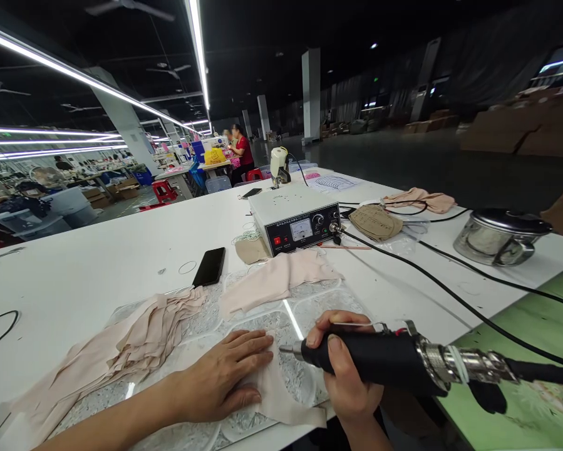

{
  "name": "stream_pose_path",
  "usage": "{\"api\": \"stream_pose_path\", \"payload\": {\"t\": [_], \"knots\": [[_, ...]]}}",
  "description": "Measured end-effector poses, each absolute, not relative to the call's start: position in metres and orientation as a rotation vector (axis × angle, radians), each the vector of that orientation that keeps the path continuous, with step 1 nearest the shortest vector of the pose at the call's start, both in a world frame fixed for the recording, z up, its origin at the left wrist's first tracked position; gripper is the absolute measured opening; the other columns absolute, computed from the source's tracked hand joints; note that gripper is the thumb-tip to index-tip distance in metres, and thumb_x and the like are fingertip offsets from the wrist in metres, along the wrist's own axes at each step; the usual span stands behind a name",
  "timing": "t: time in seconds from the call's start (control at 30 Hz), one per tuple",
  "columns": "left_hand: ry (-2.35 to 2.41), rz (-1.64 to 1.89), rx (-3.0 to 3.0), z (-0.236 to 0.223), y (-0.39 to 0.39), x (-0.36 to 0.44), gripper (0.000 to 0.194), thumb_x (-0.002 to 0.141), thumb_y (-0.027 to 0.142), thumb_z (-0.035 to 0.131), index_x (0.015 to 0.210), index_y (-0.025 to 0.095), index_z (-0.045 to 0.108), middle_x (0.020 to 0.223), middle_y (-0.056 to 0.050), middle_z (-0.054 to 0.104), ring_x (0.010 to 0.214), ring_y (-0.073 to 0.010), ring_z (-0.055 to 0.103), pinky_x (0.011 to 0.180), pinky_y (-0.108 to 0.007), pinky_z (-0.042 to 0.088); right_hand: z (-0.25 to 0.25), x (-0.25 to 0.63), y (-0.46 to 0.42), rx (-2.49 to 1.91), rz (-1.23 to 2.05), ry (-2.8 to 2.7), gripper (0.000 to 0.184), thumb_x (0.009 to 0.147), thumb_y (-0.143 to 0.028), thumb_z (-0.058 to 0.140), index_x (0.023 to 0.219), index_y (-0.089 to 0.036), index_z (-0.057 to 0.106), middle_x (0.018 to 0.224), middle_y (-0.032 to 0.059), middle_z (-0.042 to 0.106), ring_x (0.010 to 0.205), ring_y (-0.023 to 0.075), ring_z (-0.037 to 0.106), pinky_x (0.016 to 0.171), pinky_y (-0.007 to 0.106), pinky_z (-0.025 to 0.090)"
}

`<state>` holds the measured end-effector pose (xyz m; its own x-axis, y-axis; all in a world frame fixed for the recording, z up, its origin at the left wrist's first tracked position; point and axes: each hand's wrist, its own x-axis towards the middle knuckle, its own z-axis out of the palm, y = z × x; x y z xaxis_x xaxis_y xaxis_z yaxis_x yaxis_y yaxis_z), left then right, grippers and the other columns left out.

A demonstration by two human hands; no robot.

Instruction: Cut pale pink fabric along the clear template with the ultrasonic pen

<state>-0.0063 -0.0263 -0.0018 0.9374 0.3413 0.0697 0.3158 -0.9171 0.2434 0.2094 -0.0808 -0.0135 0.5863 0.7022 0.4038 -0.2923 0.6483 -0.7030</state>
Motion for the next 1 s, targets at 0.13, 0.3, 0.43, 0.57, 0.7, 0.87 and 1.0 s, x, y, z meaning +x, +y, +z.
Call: {"api": "stream_pose_path", "payload": {"t": [0.13, 0.3, 0.43, 0.57, 0.7, 0.87, 1.0], "knots": [[0.49, 0.175, 2.854, -0.003, -0.026, -0.006, 0.047, 0.097, 0.044, 0.05, 0.132, 0.013, 0.05, 0.143, -0.017, 0.049, 0.134, -0.0331, 0.045, 0.107, -0.05, 0.04, -0.014, 0.202, -0.063, -0.643, 0.572, -0.767, 0.009, 0.081, -0.027, 0.059, 0.088, -0.022, 0.057, 0.078, -0.0011, 0.058, 0.056, 0.0121, 0.057, 0.058, 0.032, 0.05], [0.478, 0.203, 2.838, -0.005, -0.026, -0.008, 0.048, 0.097, 0.045, 0.051, 0.133, 0.015, 0.05, 0.143, -0.017, 0.049, 0.135, -0.0326, 0.045, 0.109, -0.05, 0.039, -0.022, 0.198, -0.054, -0.674, 0.578, -0.841, 0.01, 0.084, -0.028, 0.06, 0.089, -0.021, 0.056, 0.08, -0.0005, 0.058, 0.061, 0.0137, 0.058, 0.065, 0.035, 0.05], [0.483, 0.199, 2.826, -0.005, -0.026, -0.009, 0.048, 0.096, 0.046, 0.052, 0.133, 0.014, 0.051, 0.143, -0.017, 0.049, 0.135, -0.0327, 0.044, 0.11, -0.051, 0.038, -0.024, 0.198, -0.053, -0.688, 0.554, -0.86, 0.009, 0.085, -0.027, 0.059, 0.089, -0.021, 0.055, 0.08, -0.0007, 0.058, 0.062, 0.0134, 0.058, 0.065, 0.035, 0.049], [0.458, 0.166, 2.79, -0.002, -0.028, -0.007, 0.049, 0.096, 0.045, 0.052, 0.133, 0.013, 0.051, 0.143, -0.014, 0.05, 0.136, -0.0324, 0.043, 0.115, -0.052, 0.032, -0.022, 0.198, -0.053, -0.694, 0.526, -0.858, 0.007, 0.085, -0.026, 0.059, 0.089, -0.022, 0.054, 0.079, -0.0014, 0.058, 0.061, 0.013, 0.058, 0.064, 0.034, 0.049], [0.426, 0.127, 2.761, 0.002, -0.031, -0.005, 0.049, 0.097, 0.044, 0.052, 0.134, 0.013, 0.051, 0.142, -0.014, 0.051, 0.137, -0.0303, 0.042, 0.118, -0.05, 0.027, -0.021, 0.198, -0.052, -0.697, 0.526, -0.848, 0.006, 0.084, -0.024, 0.058, 0.088, -0.022, 0.054, 0.078, -0.0017, 0.058, 0.06, 0.013, 0.058, 0.064, 0.034, 0.049], [0.421, 0.115, 2.754, 0.002, -0.032, -0.004, 0.05, 0.098, 0.045, 0.049, 0.136, 0.013, 0.051, 0.14, -0.015, 0.053, 0.136, -0.03, 0.043, 0.119, -0.05, 0.024, -0.024, 0.2, -0.053, -0.693, 0.532, -0.846, 0.006, 0.084, -0.025, 0.058, 0.088, -0.022, 0.054, 0.079, -0.0014, 0.058, 0.061, 0.0134, 0.058, 0.065, 0.035, 0.049], [0.434, 0.126, 2.746, 0.0, -0.033, -0.004, 0.05, 0.098, 0.046, 0.048, 0.136, 0.014, 0.051, 0.139, -0.015, 0.054, 0.134, -0.0297, 0.046, 0.119, -0.05, 0.023, -0.027, 0.201, -0.053, -0.7, 0.535, -0.84, 0.008, 0.084, -0.025, 0.058, 0.09, -0.021, 0.054, 0.08, -0.0006, 0.058, 0.064, 0.0144, 0.058, 0.066, 0.036, 0.049]]}}
